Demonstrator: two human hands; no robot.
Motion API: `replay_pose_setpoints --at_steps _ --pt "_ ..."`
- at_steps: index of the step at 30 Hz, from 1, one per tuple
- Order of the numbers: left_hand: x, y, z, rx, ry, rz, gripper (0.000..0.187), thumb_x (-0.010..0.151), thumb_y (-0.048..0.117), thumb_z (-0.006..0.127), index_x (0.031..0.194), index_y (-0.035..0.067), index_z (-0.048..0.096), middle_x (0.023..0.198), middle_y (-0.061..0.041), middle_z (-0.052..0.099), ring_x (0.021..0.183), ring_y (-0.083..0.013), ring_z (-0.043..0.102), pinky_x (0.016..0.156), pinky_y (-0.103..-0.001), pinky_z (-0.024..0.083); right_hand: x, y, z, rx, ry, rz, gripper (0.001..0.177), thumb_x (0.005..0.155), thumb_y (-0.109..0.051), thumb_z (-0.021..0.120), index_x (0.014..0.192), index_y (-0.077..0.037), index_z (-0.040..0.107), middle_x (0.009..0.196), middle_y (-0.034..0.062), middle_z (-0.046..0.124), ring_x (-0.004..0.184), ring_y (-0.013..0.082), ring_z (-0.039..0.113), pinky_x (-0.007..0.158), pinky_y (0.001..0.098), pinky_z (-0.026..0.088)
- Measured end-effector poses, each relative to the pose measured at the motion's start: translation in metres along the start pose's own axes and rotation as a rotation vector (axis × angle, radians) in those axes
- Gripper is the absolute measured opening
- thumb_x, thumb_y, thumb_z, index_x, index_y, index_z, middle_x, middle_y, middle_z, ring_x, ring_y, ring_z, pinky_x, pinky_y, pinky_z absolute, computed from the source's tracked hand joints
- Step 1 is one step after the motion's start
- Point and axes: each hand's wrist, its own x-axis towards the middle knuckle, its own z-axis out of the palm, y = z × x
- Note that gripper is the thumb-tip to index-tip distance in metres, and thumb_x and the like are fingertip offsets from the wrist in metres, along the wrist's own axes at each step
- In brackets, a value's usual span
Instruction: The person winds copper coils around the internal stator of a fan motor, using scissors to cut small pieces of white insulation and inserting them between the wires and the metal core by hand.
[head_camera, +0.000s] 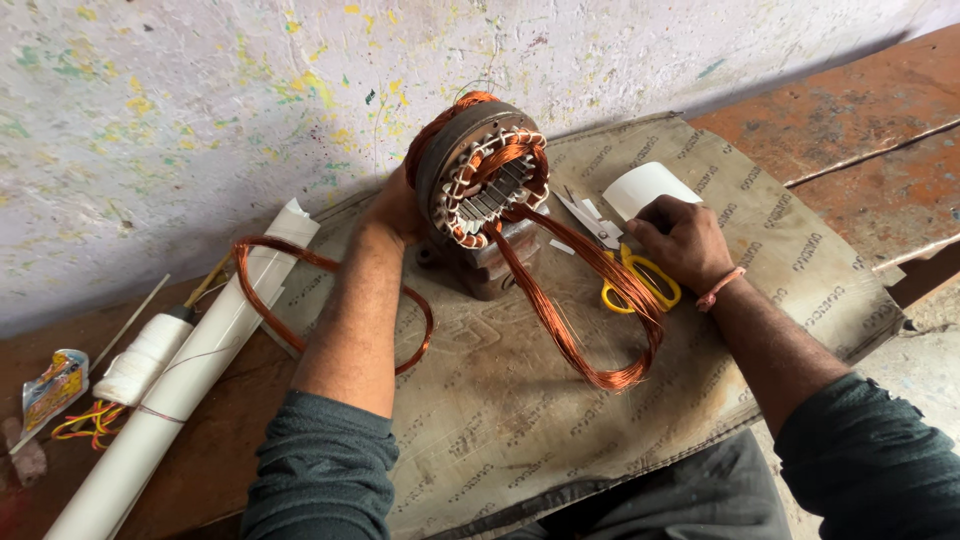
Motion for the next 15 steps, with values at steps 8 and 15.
replay_pose_setpoints --at_steps 8,15 --pt "-0.006 -0.003 -0.007 -0.196 0.010 -0.169 0.029 0.094 0.012 0.066 0.120 -0.001 0.068 0.110 -0.010 0.074 0.095 -0.0172 0.071 0.085 -0.035 0.059 -0.003 -0.001 -0.003 0.024 0.064 -0.084 0.029 0.094 -0.029 0.073 0.100 -0.001 0.076 0.086 0.0144 0.076 0.076 0.0217 0.072 0.073 0.0367 0.057" --pt "-0.064 0.064 0.016 0.418 0.632 0.164 0.020 0.103 0.018 0.069 0.104 -0.001 0.073 0.084 -0.005 0.068 0.078 -0.0122 0.056 0.070 -0.028 0.045 -0.014 0.003 -0.008 0.222 0.156 -0.112 0.035 0.101 -0.030 0.067 0.097 0.004 0.072 0.076 0.0117 0.072 0.070 0.0149 0.069 0.066 0.0312 0.054"
